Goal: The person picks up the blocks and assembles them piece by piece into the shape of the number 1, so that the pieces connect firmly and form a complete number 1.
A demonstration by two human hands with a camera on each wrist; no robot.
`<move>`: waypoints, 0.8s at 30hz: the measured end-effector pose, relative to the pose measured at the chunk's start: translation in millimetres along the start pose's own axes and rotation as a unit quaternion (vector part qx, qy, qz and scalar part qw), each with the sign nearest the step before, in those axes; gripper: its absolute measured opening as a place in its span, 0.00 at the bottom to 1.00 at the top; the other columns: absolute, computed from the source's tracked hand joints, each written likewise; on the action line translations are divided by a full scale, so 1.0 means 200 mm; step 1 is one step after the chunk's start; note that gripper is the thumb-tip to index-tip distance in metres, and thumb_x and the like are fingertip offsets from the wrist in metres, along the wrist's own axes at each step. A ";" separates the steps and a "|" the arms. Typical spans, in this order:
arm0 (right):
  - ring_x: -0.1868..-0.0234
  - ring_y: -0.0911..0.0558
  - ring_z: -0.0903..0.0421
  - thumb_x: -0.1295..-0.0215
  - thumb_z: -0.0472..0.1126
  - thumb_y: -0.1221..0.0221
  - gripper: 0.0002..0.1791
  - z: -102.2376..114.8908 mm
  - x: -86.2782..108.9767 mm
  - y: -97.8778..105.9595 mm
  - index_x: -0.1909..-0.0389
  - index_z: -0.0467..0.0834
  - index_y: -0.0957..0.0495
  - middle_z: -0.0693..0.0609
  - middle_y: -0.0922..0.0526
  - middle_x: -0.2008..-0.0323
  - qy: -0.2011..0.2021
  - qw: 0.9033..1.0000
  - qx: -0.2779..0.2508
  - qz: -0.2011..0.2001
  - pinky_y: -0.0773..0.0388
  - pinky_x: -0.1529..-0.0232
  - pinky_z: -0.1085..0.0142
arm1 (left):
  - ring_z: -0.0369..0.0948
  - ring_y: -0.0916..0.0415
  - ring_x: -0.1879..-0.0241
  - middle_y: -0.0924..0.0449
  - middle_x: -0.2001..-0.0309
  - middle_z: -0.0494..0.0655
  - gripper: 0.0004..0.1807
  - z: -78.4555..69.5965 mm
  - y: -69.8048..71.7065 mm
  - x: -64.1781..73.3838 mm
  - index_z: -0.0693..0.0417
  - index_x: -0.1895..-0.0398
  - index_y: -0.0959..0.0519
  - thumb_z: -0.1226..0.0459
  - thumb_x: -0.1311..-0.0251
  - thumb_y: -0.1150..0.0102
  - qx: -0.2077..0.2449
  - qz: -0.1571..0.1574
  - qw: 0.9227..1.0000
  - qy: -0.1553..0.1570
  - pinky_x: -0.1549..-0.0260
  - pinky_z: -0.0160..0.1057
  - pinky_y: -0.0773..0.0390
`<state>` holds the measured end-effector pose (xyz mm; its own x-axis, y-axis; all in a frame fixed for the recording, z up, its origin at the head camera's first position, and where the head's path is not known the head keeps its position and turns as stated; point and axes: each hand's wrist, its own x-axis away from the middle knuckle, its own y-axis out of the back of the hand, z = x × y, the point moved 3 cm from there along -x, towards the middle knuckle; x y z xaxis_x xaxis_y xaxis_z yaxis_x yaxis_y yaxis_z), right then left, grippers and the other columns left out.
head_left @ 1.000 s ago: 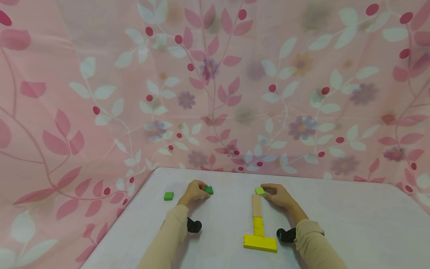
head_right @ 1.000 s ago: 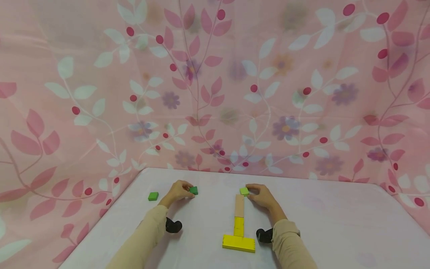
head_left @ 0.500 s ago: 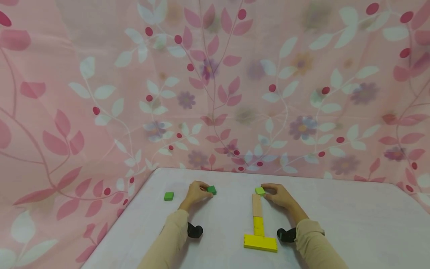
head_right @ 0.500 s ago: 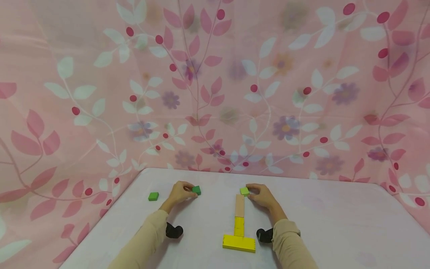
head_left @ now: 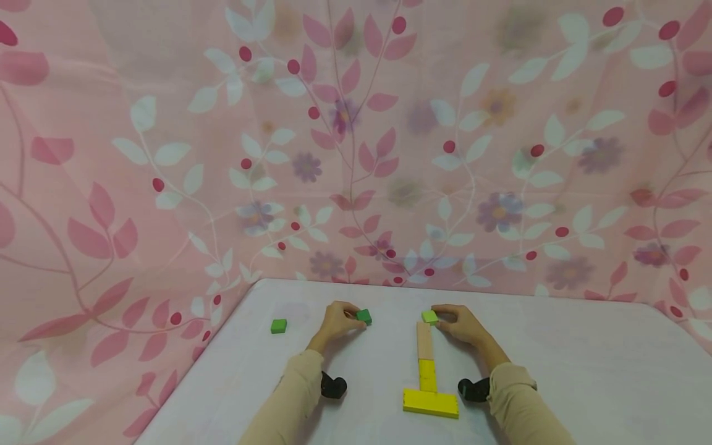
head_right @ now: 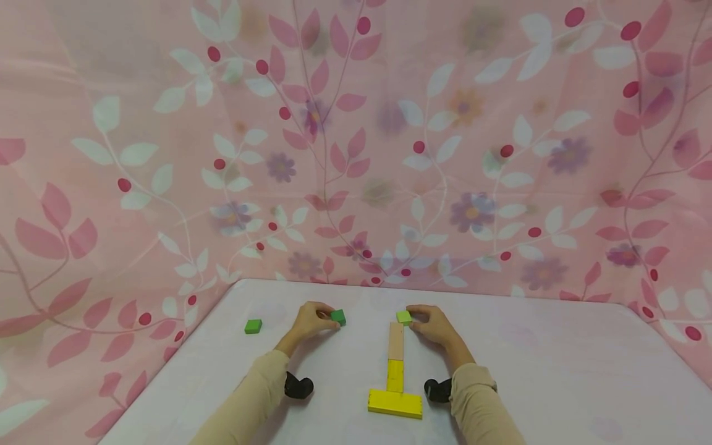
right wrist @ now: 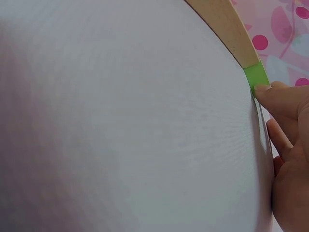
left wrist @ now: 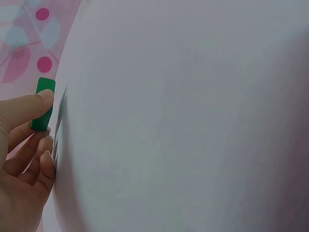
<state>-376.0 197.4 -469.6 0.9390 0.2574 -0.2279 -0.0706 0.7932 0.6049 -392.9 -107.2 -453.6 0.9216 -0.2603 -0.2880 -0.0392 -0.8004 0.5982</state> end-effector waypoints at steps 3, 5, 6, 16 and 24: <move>0.40 0.32 0.35 0.42 0.31 0.41 0.20 0.01 0.00 0.00 0.47 0.32 0.24 0.36 0.24 0.46 0.003 1.000 0.004 0.000 0.43 0.39 0.39 | 0.39 0.26 0.71 0.18 0.70 0.56 0.17 -0.02 -0.03 0.00 0.69 0.64 0.18 0.68 0.59 0.27 0.006 0.004 1.000 -0.007 0.71 0.34 0.25; 0.39 0.32 0.35 0.42 0.31 0.41 0.20 0.01 0.01 0.00 0.47 0.33 0.24 0.36 0.24 0.46 -0.002 1.000 0.005 0.000 0.44 0.38 0.39 | 0.39 0.26 0.71 0.18 0.70 0.56 0.17 -0.04 -0.04 -0.01 0.69 0.64 0.18 0.68 0.59 0.27 0.009 0.006 1.000 -0.005 0.70 0.34 0.25; 0.39 0.32 0.36 0.42 0.31 0.41 0.20 0.01 0.01 0.00 0.47 0.33 0.24 0.36 0.24 0.46 -0.002 1.000 0.007 0.000 0.44 0.38 0.40 | 0.39 0.26 0.71 0.18 0.69 0.55 0.17 -0.04 -0.05 -0.01 0.69 0.64 0.17 0.68 0.59 0.27 0.010 0.007 1.000 -0.002 0.70 0.33 0.25; 0.39 0.32 0.36 0.43 0.30 0.40 0.20 0.02 0.01 0.01 0.47 0.33 0.24 0.36 0.23 0.46 -0.004 1.000 0.002 -0.001 0.44 0.38 0.40 | 0.37 0.29 0.71 0.18 0.69 0.54 0.17 -0.10 -0.15 -0.03 0.69 0.65 0.17 0.68 0.60 0.26 0.001 0.020 1.000 -0.012 0.70 0.31 0.27; 0.39 0.32 0.36 0.43 0.30 0.41 0.21 0.02 0.01 0.01 0.47 0.32 0.24 0.36 0.23 0.46 -0.006 1.000 0.001 -0.004 0.43 0.38 0.40 | 0.37 0.30 0.71 0.18 0.70 0.53 0.16 -0.14 -0.20 -0.04 0.68 0.66 0.17 0.69 0.59 0.27 -0.011 0.026 0.999 -0.016 0.70 0.31 0.27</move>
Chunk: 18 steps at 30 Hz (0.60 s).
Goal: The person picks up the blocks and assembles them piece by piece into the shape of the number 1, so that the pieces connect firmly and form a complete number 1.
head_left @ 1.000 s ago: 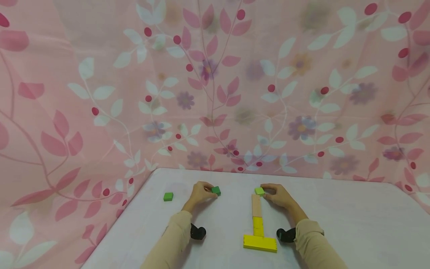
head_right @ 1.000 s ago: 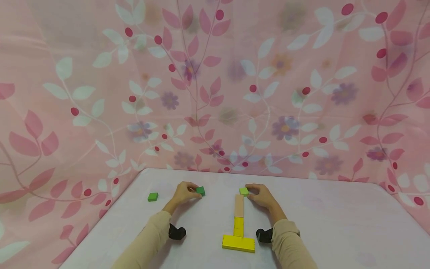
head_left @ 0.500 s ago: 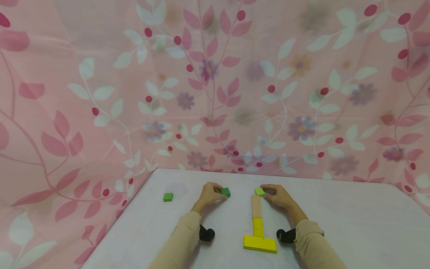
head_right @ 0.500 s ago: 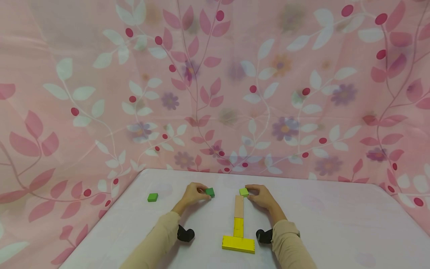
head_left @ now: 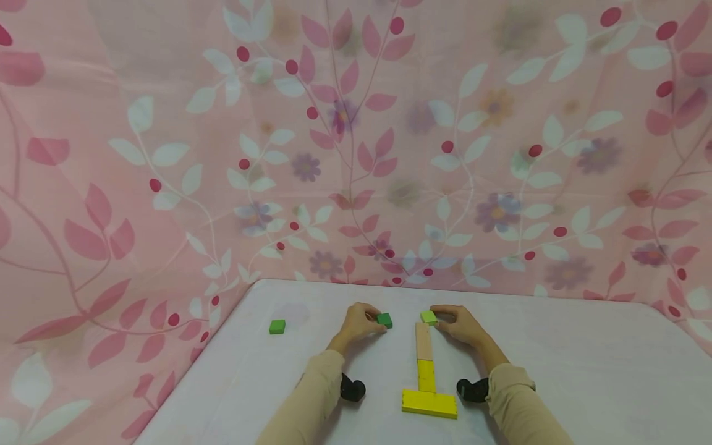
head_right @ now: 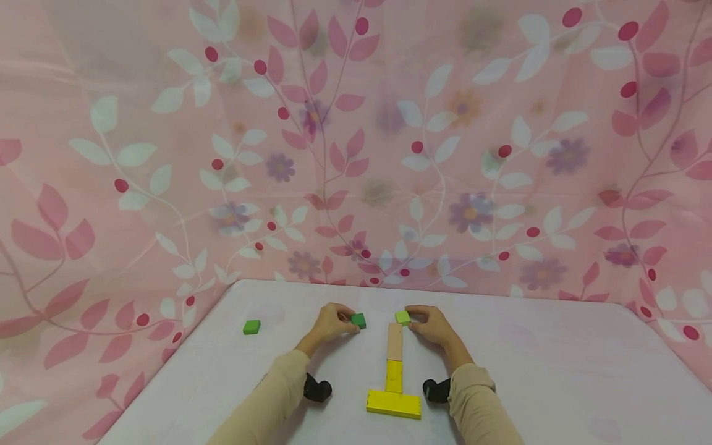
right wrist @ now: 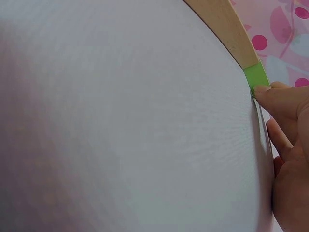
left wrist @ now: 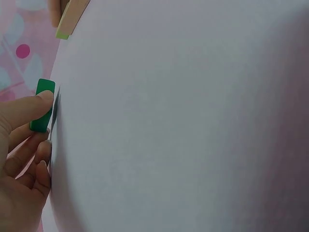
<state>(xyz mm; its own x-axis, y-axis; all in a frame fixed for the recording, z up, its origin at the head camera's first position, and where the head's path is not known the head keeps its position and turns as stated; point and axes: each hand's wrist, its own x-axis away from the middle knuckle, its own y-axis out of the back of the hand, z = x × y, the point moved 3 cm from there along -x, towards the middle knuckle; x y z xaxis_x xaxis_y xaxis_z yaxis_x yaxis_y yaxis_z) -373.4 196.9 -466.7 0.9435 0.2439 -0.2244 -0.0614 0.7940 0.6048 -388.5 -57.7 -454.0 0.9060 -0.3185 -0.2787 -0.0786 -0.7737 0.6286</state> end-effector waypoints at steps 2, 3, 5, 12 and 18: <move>0.39 0.32 0.36 0.43 0.30 0.41 0.21 0.00 0.00 0.00 0.47 0.32 0.24 0.36 0.23 0.46 -0.001 1.000 -0.003 -0.001 0.43 0.38 0.40 | 0.36 0.29 0.71 0.18 0.70 0.53 0.15 -0.01 -0.01 0.00 0.67 0.66 0.17 0.68 0.60 0.26 -0.007 0.001 1.000 0.001 0.70 0.31 0.27; 0.39 0.32 0.36 0.43 0.30 0.41 0.21 0.00 0.00 -0.01 0.47 0.32 0.24 0.36 0.23 0.46 -0.004 1.000 -0.005 -0.002 0.43 0.38 0.40 | 0.36 0.29 0.71 0.18 0.70 0.53 0.15 -0.01 -0.01 0.00 0.67 0.66 0.17 0.68 0.60 0.26 -0.008 0.001 1.000 0.000 0.70 0.31 0.27; 0.40 0.31 0.36 0.43 0.30 0.41 0.20 0.00 0.00 -0.01 0.47 0.32 0.24 0.36 0.23 0.46 -0.003 1.000 0.001 -0.002 0.43 0.38 0.40 | 0.36 0.29 0.72 0.18 0.71 0.53 0.15 -0.02 -0.02 -0.01 0.67 0.67 0.16 0.68 0.61 0.26 -0.011 0.002 1.000 -0.003 0.70 0.31 0.27; 0.39 0.32 0.36 0.43 0.30 0.41 0.20 0.01 0.00 0.00 0.47 0.32 0.24 0.36 0.23 0.46 -0.005 1.000 -0.005 -0.004 0.43 0.38 0.40 | 0.37 0.27 0.72 0.17 0.72 0.52 0.15 -0.04 -0.04 -0.02 0.67 0.69 0.16 0.68 0.62 0.25 -0.018 -0.003 1.000 -0.010 0.71 0.31 0.27; 0.39 0.32 0.36 0.42 0.29 0.41 0.21 0.01 0.00 0.00 0.46 0.32 0.25 0.36 0.23 0.46 -0.005 1.000 -0.003 -0.002 0.43 0.38 0.40 | 0.39 0.26 0.69 0.17 0.69 0.52 0.15 -0.04 -0.06 -0.03 0.66 0.67 0.16 0.68 0.60 0.26 -0.029 0.003 1.000 0.004 0.68 0.33 0.25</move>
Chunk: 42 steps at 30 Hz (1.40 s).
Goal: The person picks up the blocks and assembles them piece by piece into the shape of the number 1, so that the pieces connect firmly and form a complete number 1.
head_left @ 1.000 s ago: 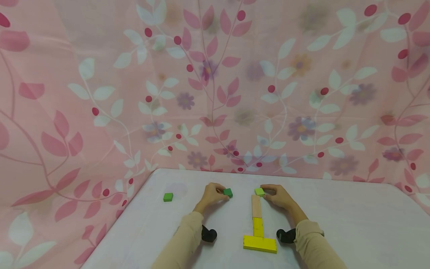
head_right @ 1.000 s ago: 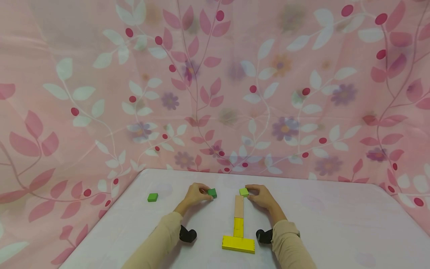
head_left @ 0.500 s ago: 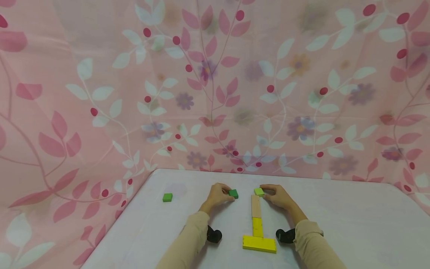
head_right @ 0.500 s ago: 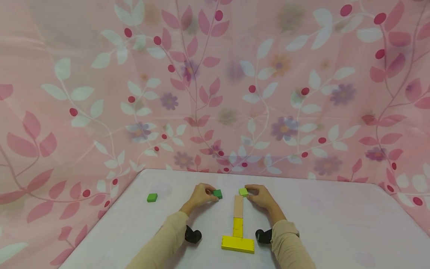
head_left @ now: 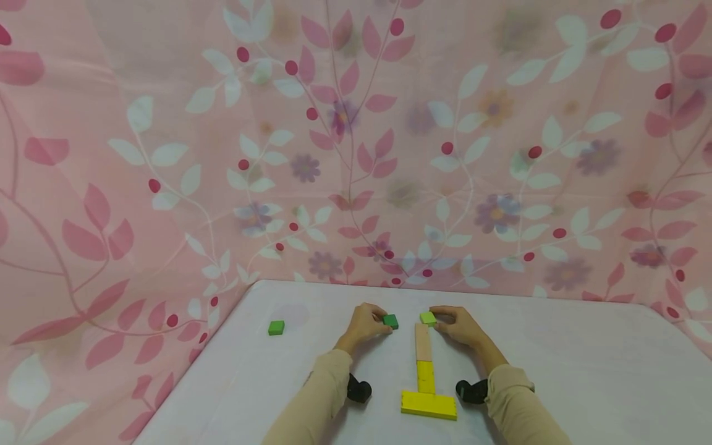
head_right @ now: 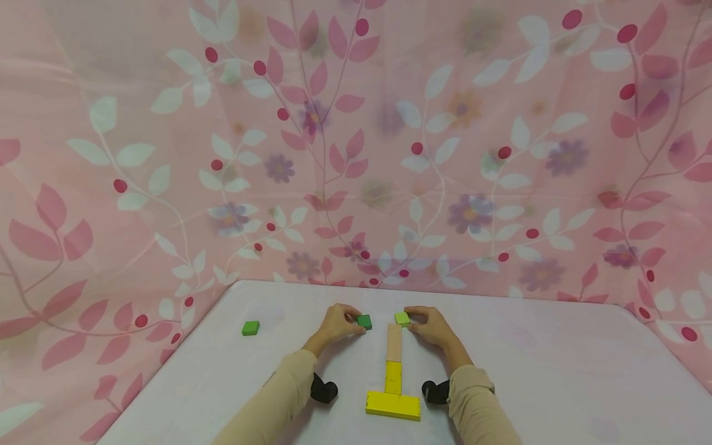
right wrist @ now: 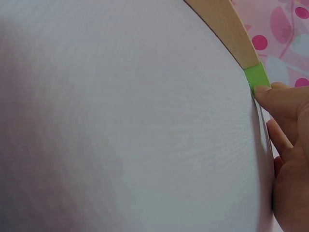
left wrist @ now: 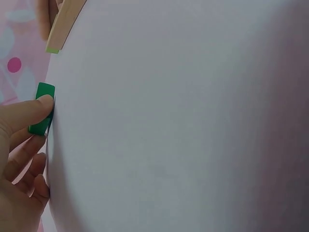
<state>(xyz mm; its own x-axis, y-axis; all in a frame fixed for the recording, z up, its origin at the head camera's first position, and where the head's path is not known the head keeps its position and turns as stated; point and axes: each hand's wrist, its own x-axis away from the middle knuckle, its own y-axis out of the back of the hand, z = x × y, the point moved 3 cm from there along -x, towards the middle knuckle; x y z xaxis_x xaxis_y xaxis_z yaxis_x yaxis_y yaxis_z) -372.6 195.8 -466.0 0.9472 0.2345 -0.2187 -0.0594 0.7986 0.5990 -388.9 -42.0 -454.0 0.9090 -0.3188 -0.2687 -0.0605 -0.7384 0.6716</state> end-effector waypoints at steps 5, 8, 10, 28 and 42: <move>0.39 0.32 0.36 0.42 0.29 0.41 0.21 0.00 0.01 0.00 0.47 0.32 0.25 0.36 0.24 0.46 0.006 1.000 0.005 -0.003 0.43 0.38 0.40 | 0.40 0.27 0.67 0.19 0.68 0.52 0.16 -0.03 -0.01 0.00 0.67 0.64 0.17 0.68 0.58 0.27 0.000 0.010 1.000 0.017 0.66 0.35 0.26; 0.39 0.32 0.36 0.42 0.29 0.41 0.20 0.00 0.01 0.00 0.47 0.32 0.25 0.36 0.24 0.46 0.003 1.000 0.001 -0.004 0.43 0.38 0.40 | 0.40 0.28 0.67 0.20 0.67 0.52 0.17 -0.04 -0.02 0.00 0.67 0.62 0.17 0.68 0.58 0.27 0.004 0.021 0.999 0.030 0.66 0.35 0.26; 0.39 0.32 0.36 0.42 0.29 0.41 0.20 0.01 0.01 -0.01 0.46 0.32 0.25 0.35 0.24 0.46 0.003 1.000 0.001 -0.004 0.43 0.38 0.40 | 0.40 0.28 0.67 0.19 0.67 0.52 0.18 -0.04 -0.02 -0.01 0.67 0.61 0.17 0.68 0.58 0.27 0.005 0.029 0.999 0.035 0.65 0.35 0.25; 0.38 0.33 0.36 0.42 0.29 0.42 0.21 0.00 0.00 0.00 0.45 0.34 0.25 0.37 0.25 0.44 -0.020 1.000 0.000 0.002 0.45 0.37 0.40 | 0.37 0.29 0.71 0.19 0.70 0.51 0.17 -0.06 -0.10 -0.06 0.68 0.61 0.17 0.68 0.56 0.28 -0.002 0.021 0.999 0.027 0.67 0.32 0.25; 0.37 0.34 0.37 0.41 0.31 0.42 0.21 -0.01 0.00 -0.01 0.45 0.36 0.25 0.38 0.25 0.43 -0.034 0.999 -0.001 0.004 0.46 0.37 0.40 | 0.36 0.33 0.74 0.24 0.75 0.45 0.17 -0.13 -0.14 -0.11 0.67 0.62 0.17 0.68 0.56 0.27 -0.009 0.040 0.998 0.055 0.71 0.29 0.28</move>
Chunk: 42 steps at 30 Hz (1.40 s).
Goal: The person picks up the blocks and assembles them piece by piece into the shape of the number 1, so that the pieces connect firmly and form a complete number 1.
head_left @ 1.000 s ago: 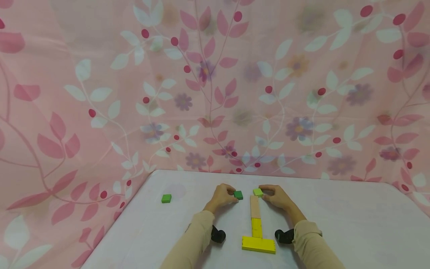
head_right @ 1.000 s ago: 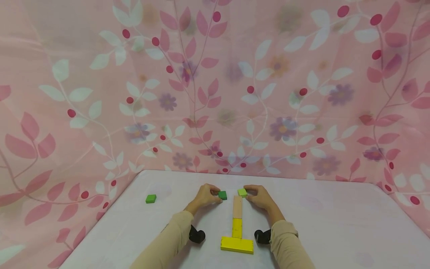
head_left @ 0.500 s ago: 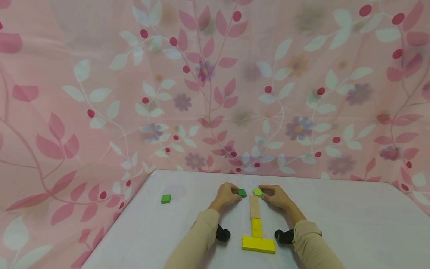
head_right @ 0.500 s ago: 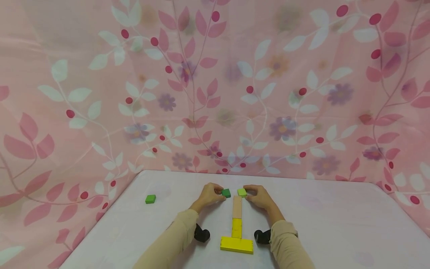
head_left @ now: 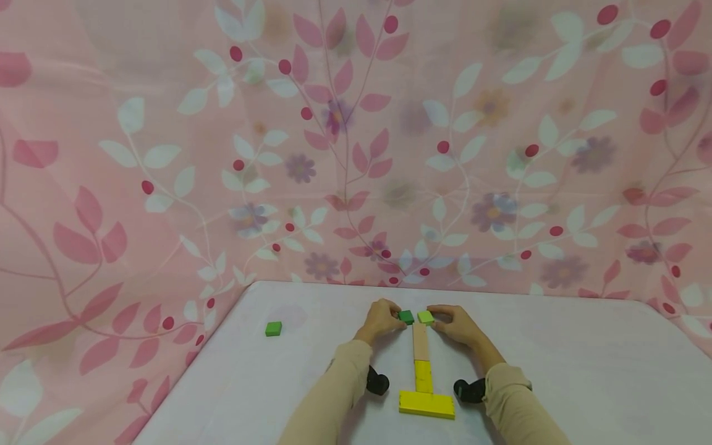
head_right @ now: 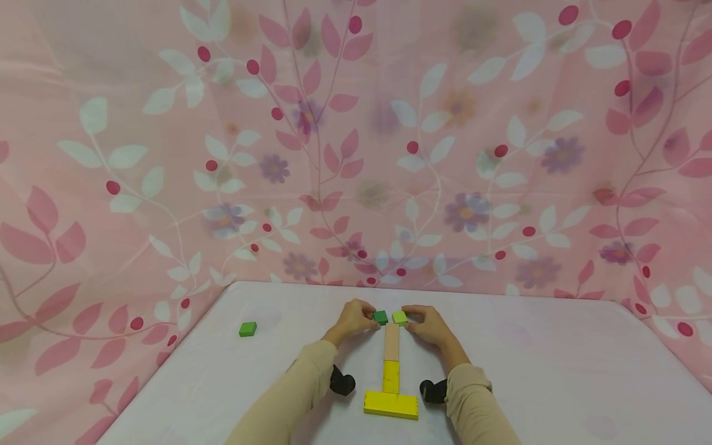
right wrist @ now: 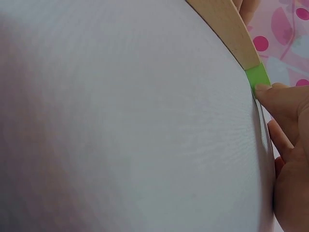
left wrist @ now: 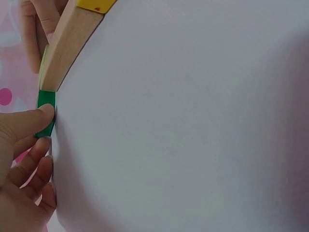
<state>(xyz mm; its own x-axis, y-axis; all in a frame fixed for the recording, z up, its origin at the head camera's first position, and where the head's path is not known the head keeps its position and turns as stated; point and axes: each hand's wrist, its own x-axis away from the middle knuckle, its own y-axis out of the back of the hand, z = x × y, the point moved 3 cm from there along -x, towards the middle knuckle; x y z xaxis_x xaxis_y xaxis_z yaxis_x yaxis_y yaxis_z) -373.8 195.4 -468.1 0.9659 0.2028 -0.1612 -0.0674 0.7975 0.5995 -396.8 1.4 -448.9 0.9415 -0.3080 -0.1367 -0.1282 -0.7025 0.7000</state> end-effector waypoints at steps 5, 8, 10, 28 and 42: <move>0.37 0.35 0.37 0.41 0.31 0.41 0.21 0.00 0.00 0.00 0.45 0.36 0.25 0.38 0.25 0.43 -0.002 1.000 -0.004 -0.001 0.46 0.37 0.40 | 0.35 0.33 0.74 0.24 0.76 0.45 0.16 -0.01 0.00 -0.01 0.67 0.63 0.17 0.68 0.57 0.27 0.004 0.002 1.000 0.003 0.72 0.29 0.29; 0.37 0.35 0.37 0.42 0.31 0.41 0.21 0.00 0.00 0.00 0.45 0.36 0.25 0.37 0.26 0.43 -0.003 1.000 -0.007 -0.001 0.47 0.37 0.39 | 0.35 0.34 0.75 0.25 0.76 0.44 0.16 0.00 -0.01 -0.01 0.67 0.63 0.17 0.69 0.58 0.27 0.007 0.002 1.000 0.004 0.72 0.29 0.29; 0.37 0.35 0.37 0.42 0.31 0.42 0.22 0.00 0.00 0.00 0.45 0.35 0.25 0.37 0.26 0.43 -0.002 1.000 -0.004 0.000 0.46 0.37 0.39 | 0.35 0.34 0.75 0.25 0.77 0.44 0.17 0.00 -0.01 -0.01 0.67 0.63 0.17 0.69 0.59 0.26 0.007 0.003 1.000 0.002 0.73 0.29 0.29; 0.37 0.34 0.36 0.42 0.30 0.41 0.22 0.00 0.00 -0.01 0.45 0.34 0.25 0.36 0.26 0.43 0.013 1.000 -0.008 0.000 0.46 0.37 0.39 | 0.33 0.33 0.76 0.22 0.77 0.47 0.17 -0.02 -0.02 -0.01 0.70 0.61 0.18 0.74 0.59 0.28 0.023 0.007 0.999 -0.023 0.72 0.28 0.28; 0.37 0.34 0.37 0.42 0.30 0.41 0.21 0.00 0.00 0.00 0.46 0.35 0.24 0.37 0.25 0.43 0.011 1.000 -0.004 0.001 0.45 0.37 0.39 | 0.34 0.33 0.75 0.23 0.77 0.46 0.17 -0.04 -0.03 -0.01 0.69 0.62 0.18 0.74 0.59 0.30 0.022 0.009 0.999 -0.033 0.71 0.29 0.29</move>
<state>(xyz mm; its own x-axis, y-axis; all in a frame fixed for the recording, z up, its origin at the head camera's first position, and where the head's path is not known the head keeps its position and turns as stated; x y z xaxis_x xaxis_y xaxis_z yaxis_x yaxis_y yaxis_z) -374.7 195.8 -467.5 0.9600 0.2165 -0.1775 -0.0712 0.8020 0.5931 -395.6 11.6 -448.3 0.9163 -0.3619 -0.1715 -0.1600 -0.7233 0.6718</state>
